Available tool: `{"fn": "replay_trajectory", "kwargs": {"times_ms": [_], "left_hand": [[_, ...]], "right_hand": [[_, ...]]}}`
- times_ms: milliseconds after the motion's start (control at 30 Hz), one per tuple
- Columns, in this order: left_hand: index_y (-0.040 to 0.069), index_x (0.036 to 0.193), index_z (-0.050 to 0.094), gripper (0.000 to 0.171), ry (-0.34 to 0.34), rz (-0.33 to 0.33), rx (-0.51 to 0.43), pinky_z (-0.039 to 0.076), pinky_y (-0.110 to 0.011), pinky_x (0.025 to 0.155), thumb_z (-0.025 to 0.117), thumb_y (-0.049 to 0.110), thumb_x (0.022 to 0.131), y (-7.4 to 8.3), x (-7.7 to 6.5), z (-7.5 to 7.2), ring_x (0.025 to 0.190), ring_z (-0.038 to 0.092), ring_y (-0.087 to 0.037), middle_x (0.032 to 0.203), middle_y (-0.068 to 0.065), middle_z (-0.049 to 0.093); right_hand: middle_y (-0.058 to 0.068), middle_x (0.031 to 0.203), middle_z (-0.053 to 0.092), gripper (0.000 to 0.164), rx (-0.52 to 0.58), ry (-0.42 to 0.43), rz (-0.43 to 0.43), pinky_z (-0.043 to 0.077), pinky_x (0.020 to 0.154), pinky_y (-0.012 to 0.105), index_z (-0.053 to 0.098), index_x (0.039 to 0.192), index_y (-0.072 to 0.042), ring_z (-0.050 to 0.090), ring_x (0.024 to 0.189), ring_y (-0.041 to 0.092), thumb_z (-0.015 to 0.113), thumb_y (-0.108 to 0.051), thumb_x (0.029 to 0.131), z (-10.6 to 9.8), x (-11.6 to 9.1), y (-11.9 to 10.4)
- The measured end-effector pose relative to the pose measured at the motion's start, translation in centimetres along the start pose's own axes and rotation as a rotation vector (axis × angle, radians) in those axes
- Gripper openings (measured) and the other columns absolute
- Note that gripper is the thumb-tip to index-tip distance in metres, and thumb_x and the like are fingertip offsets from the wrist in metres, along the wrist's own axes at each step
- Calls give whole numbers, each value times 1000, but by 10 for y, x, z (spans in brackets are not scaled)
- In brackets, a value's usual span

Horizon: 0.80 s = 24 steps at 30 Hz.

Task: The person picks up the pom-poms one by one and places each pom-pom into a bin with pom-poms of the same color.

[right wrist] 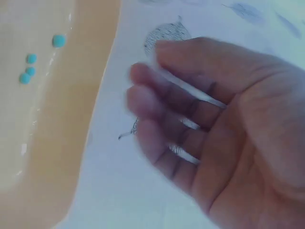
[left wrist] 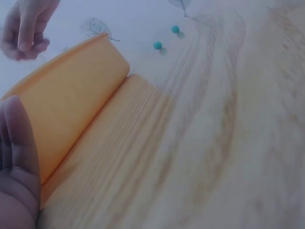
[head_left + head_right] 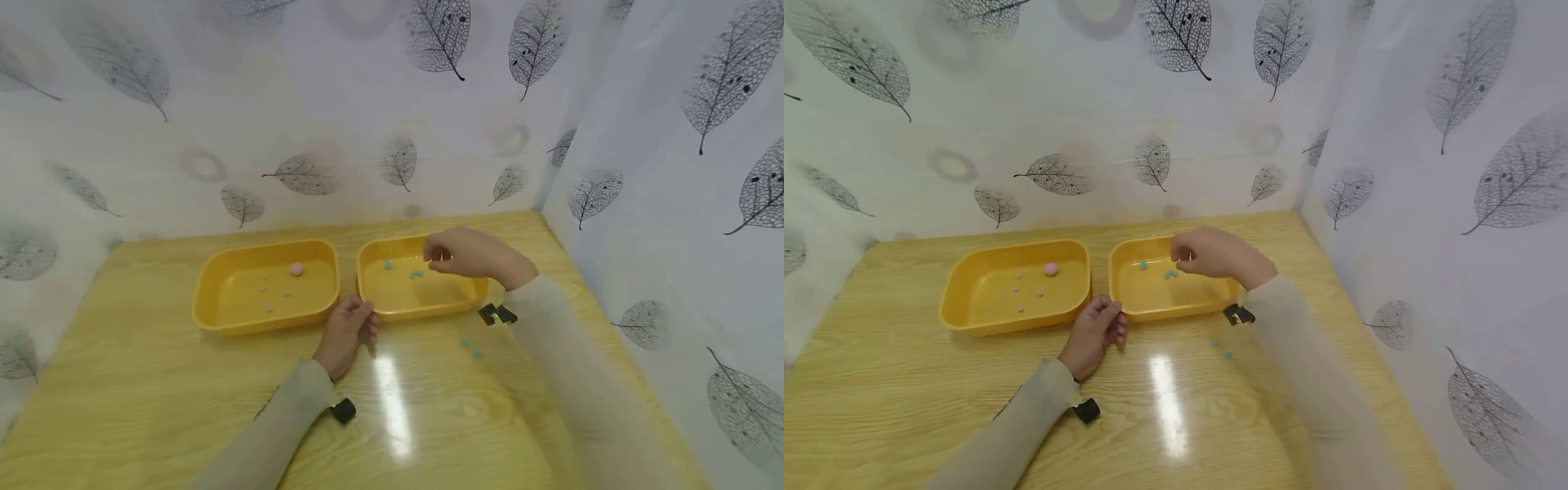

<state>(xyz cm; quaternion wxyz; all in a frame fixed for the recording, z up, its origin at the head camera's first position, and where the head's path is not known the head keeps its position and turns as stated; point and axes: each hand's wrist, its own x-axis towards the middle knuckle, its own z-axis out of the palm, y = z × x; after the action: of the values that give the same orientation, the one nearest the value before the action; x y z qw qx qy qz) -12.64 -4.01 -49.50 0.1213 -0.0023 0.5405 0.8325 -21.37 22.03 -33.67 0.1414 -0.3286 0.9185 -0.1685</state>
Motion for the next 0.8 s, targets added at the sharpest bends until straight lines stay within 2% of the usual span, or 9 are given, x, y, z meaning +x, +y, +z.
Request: {"fn": "replay_trajectory", "kwargs": {"times_ms": [133,300,533,667,800], "left_hand": [[10,95,49,15,-4,-6,9,55,-24,58,59,14,106,1,1,0,68,61,-11,81,-1,67],[10,95,48,15,17,-12,35,54,-24,58,58,14,107,2,-1,3,67,61,-11,81,-1,66],[10,96,49,15,39,-16,19,54,-24,59,59,15,106,2,-4,-2,68,61,-11,82,-1,67],[10,96,48,15,44,-21,14,54,-24,58,58,13,107,2,-5,-3,68,60,-11,81,-2,66],[10,97,48,15,-6,0,28,54,-24,60,59,16,107,3,-2,-3,69,61,-11,83,-1,66]], "right_hand": [[-7,92,69,5,65,127,1,52,74,35,71,106,-17,60,80,12,67,-18,102,17,-34,9],[-8,89,68,8,164,194,55,52,71,35,72,105,-15,61,79,12,69,-21,101,36,-58,26],[-3,92,71,7,271,153,28,52,67,30,70,103,-21,63,80,12,71,-27,100,51,-63,26],[-10,91,70,9,235,138,19,52,67,29,70,103,-21,62,79,10,72,-30,99,51,-64,20],[-12,89,69,6,170,136,14,52,67,30,71,102,-19,61,77,8,73,-24,99,49,-67,16]]}}
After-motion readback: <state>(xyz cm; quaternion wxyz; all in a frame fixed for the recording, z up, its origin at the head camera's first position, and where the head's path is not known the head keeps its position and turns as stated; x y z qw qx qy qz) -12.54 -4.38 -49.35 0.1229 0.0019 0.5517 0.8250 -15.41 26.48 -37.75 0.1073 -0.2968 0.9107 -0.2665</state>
